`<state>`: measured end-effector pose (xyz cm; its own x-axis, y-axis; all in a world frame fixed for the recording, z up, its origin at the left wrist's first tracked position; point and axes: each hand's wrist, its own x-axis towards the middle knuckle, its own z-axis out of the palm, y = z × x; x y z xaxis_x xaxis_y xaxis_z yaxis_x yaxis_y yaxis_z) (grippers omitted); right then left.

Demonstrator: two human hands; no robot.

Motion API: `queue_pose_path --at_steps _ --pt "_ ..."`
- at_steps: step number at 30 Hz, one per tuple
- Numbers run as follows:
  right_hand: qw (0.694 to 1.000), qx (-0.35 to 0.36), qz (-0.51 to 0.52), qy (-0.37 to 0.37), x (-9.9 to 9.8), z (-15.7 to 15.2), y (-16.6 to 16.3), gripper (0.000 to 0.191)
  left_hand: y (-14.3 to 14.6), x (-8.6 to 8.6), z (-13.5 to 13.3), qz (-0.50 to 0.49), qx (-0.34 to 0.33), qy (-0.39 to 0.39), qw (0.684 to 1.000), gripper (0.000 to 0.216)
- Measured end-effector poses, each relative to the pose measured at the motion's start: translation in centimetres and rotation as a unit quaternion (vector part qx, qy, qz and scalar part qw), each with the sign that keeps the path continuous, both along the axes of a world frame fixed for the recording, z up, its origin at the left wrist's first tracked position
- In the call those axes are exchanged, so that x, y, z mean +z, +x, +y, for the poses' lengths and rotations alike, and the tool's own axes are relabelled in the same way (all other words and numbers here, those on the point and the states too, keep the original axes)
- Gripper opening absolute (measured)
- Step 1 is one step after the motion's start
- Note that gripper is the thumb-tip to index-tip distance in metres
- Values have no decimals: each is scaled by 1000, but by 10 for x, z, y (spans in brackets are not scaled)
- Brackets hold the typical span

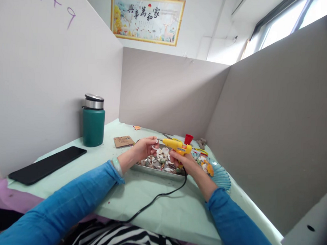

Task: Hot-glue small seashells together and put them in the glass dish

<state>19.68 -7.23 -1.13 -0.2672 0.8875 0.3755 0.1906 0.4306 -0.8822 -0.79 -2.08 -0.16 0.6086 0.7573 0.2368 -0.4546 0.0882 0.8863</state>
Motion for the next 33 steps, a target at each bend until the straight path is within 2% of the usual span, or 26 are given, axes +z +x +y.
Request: queue_pose_path --at_steps 33 --pt "999 30 -17 -7 2 -1 1 30 0 2 -1 -4 19 -35 999 14"
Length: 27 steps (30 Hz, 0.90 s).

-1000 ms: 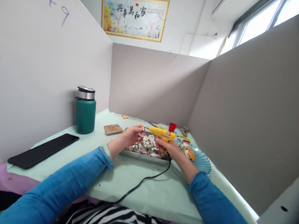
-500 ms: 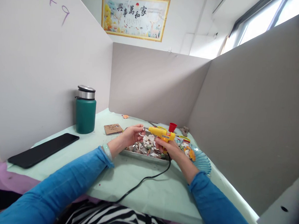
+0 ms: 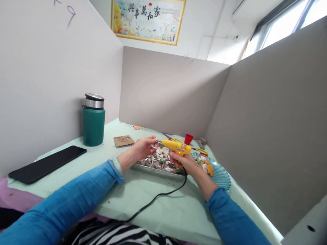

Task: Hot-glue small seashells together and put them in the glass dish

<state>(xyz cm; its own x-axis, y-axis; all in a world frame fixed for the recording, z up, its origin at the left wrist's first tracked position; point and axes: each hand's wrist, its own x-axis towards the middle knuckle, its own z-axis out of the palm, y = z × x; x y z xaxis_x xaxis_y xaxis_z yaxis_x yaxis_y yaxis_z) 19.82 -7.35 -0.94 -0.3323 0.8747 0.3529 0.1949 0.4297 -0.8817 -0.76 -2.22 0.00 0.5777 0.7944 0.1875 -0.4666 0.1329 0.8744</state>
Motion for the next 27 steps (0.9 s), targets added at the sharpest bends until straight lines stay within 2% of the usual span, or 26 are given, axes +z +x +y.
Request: queue_pose_path --at_steps 11,18,27 --pt "1000 -18 4 -12 1 -1 -2 35 0 -1 0 0 -8 11 1000 13" --pt "1000 -20 8 0 -4 4 0 36 0 -2 -1 1 -43 17 999 12" --pt "1000 -16 1 -3 4 -3 -2 37 -1 -2 -1 2 -46 22 999 13"
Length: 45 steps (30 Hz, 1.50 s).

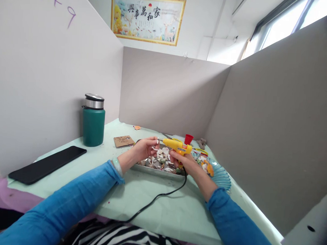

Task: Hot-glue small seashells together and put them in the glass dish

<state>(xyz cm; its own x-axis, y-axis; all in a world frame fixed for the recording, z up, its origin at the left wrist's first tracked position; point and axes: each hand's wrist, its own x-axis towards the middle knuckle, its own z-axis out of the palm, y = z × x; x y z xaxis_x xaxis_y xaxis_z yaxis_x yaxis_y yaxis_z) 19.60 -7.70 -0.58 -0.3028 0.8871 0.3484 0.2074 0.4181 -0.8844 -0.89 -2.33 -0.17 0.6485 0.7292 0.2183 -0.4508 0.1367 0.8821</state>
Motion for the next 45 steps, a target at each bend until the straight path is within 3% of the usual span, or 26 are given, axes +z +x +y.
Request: queue_pose_path --at_steps 35,45 --pt "999 -30 -13 9 -3 3 -1 32 2 -1 4 -2 78 -1 997 12" --pt "999 -29 -14 26 -4 4 1 34 2 2 0 9 71 4 997 12"
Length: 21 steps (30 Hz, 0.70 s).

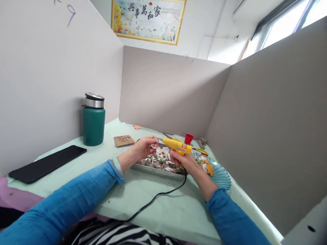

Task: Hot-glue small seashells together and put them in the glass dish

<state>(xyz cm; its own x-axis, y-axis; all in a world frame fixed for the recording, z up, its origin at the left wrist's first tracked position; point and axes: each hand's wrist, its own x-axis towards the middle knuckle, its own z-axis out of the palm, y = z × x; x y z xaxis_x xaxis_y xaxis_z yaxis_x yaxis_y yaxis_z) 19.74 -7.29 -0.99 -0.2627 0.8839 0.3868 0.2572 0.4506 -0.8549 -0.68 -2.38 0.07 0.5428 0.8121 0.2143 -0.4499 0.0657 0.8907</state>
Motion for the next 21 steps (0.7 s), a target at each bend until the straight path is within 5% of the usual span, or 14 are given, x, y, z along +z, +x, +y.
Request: queue_pose_path --at_steps 21 --pt "1000 19 2 3 2 -2 0 35 -1 0 0 -1 -29 -1 1000 12"
